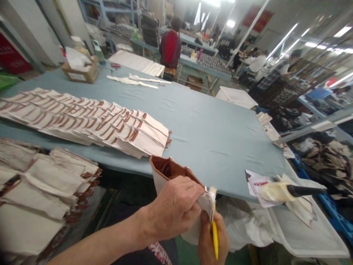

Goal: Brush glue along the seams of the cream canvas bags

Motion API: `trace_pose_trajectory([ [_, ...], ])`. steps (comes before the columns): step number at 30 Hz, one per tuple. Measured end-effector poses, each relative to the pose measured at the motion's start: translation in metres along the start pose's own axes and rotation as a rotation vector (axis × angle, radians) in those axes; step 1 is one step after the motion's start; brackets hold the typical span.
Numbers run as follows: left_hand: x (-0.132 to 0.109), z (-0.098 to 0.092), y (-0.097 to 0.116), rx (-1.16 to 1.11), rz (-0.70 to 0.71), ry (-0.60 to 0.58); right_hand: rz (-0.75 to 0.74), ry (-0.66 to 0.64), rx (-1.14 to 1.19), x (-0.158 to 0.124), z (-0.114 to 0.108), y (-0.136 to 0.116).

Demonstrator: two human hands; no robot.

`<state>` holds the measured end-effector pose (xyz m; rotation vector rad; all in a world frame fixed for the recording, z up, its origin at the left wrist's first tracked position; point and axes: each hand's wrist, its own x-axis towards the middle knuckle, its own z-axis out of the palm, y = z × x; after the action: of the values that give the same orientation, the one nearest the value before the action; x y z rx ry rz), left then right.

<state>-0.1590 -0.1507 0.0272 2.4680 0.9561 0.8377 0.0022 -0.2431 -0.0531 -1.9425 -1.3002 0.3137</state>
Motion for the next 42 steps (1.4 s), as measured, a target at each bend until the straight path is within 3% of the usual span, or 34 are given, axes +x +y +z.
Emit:
trace_pose_trajectory([
  [7,-0.009,-0.014,-0.041,-0.205,0.009,0.181,-0.155,0.066,-0.047,0.018,0.025,-0.016],
  [13,0.004,-0.019,-0.069,-0.238,-0.100,0.171,-0.351,0.022,-0.104,0.071,0.039,-0.004],
  [17,0.025,-0.019,-0.091,-0.312,-0.174,0.216,-0.315,0.008,-0.099,0.109,0.056,0.004],
  [25,0.096,-0.025,-0.142,-0.333,-0.144,0.306,-0.536,0.049,-0.058,0.197,0.078,-0.006],
  [27,0.112,-0.030,-0.156,-0.316,-0.106,0.283,-0.566,0.088,-0.029,0.216,0.093,-0.008],
  [30,0.121,-0.039,-0.181,-0.216,-0.073,0.227,-0.624,0.123,0.104,0.239,0.133,-0.010],
  [33,0.103,-0.045,-0.215,-0.075,-0.170,0.232,-0.700,0.072,0.208,0.251,0.188,-0.012],
  [37,0.051,-0.041,-0.259,0.060,-0.378,0.264,-0.756,-0.112,0.186,0.243,0.254,-0.012],
  [39,0.026,-0.037,-0.272,0.112,-0.447,0.258,-0.784,-0.198,0.163,0.229,0.273,-0.010],
  [42,-0.003,-0.032,-0.276,0.182,-0.504,0.231,-0.815,-0.282,0.148,0.205,0.284,-0.006],
])
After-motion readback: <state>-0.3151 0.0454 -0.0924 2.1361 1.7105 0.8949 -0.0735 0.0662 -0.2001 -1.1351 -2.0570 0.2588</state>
